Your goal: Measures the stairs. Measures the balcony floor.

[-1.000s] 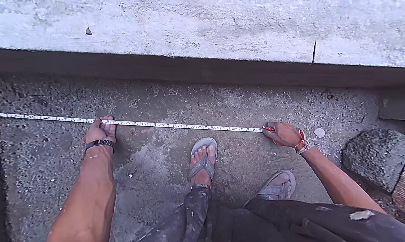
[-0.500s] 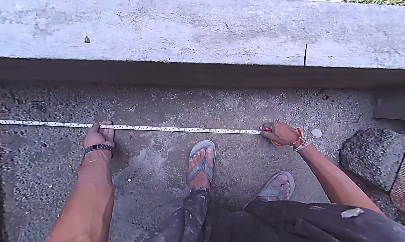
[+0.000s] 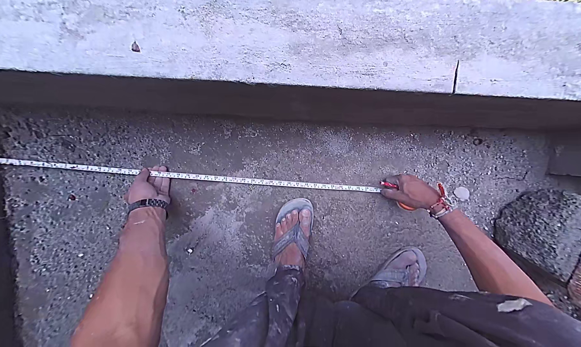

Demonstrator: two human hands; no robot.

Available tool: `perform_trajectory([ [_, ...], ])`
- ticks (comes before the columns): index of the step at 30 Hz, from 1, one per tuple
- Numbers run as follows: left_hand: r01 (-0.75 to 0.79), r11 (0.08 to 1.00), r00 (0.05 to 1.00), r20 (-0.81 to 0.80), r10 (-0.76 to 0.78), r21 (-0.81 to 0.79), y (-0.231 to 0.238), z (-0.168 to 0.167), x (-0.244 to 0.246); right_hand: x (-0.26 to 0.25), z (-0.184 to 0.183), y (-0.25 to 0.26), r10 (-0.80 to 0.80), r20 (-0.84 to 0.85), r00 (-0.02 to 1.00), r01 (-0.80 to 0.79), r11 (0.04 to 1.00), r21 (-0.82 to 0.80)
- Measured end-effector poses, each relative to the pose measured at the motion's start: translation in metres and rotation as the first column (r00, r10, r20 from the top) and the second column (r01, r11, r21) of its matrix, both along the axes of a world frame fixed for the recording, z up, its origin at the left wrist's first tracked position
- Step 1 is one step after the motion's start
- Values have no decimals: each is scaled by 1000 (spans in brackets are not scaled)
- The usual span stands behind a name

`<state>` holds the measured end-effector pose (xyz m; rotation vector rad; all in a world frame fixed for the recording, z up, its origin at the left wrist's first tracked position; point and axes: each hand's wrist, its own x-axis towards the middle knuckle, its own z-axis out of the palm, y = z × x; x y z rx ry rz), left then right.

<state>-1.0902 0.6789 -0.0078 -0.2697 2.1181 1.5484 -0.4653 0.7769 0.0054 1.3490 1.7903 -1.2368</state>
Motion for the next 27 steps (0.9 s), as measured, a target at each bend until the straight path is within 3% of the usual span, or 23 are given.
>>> perform_trajectory([
  [7,8,1000,1000,1,-8,0,1,0,2,-9,14,-2,55,67,996,-58,998,40],
  [17,-9,999,1000,-5,10,36,-1,-2,0,-40,66,-8,121,233,965,-145,985,88],
  [27,-16,999,1000,-5,17,32,-1,-4,-1,-52,98,-23,116,227,967,-156,973,169],
])
